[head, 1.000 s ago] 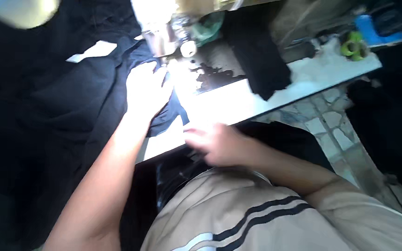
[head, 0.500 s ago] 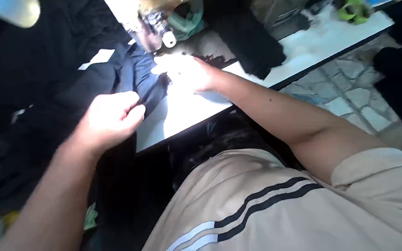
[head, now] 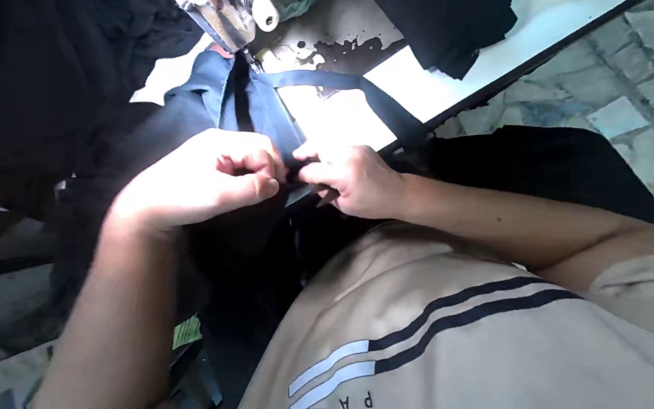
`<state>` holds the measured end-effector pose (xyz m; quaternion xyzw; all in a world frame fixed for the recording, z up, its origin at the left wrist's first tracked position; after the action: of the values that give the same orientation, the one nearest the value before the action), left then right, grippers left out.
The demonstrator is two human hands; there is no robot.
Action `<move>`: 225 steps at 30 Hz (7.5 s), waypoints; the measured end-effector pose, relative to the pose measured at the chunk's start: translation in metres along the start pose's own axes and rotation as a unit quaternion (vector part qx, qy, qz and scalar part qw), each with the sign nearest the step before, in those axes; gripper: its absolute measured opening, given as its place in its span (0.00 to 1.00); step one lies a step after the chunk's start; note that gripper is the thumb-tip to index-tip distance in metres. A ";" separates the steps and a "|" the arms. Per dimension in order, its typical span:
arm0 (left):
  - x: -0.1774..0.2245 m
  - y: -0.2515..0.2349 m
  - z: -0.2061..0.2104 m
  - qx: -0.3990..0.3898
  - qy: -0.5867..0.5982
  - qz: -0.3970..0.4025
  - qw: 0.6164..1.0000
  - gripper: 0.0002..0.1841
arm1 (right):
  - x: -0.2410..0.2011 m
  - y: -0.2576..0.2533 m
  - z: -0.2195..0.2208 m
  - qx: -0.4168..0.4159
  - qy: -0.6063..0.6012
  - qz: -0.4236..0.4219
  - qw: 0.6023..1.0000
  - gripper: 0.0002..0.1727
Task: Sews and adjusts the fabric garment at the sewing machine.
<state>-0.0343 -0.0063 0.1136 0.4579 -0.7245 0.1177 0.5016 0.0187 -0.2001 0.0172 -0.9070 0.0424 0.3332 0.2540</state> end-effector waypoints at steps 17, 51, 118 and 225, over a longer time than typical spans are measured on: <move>-0.098 -0.049 0.056 0.258 -0.321 -0.161 0.897 0.30 | 0.038 0.046 -0.070 -0.053 0.154 0.292 0.942 0.11; -0.087 -0.066 0.021 0.255 -0.432 -0.127 0.856 0.20 | -0.061 0.025 -0.031 -0.031 -0.216 -0.047 0.975 0.03; -0.096 -0.058 0.049 0.320 -0.300 -0.111 0.892 0.24 | 0.040 -0.036 -0.023 -0.324 0.171 0.098 0.925 0.07; -0.041 -0.023 0.049 0.304 -0.110 -0.007 0.946 0.16 | 0.000 0.009 -0.012 -0.322 0.115 0.194 0.919 0.18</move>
<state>-0.0439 -0.0274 0.0494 0.6038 -0.7016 0.2776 0.2571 0.0237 -0.2140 0.0210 -0.9460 0.1364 0.2647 -0.1283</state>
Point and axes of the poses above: each hand's wrist, its own y-axis away from the middle knuckle, its own z-axis out of the palm, x = y × z, the point moved 2 cm from there along -y, towards the middle knuckle, and after that the axes turned 12 degrees about -x, right-handed, at the moved point
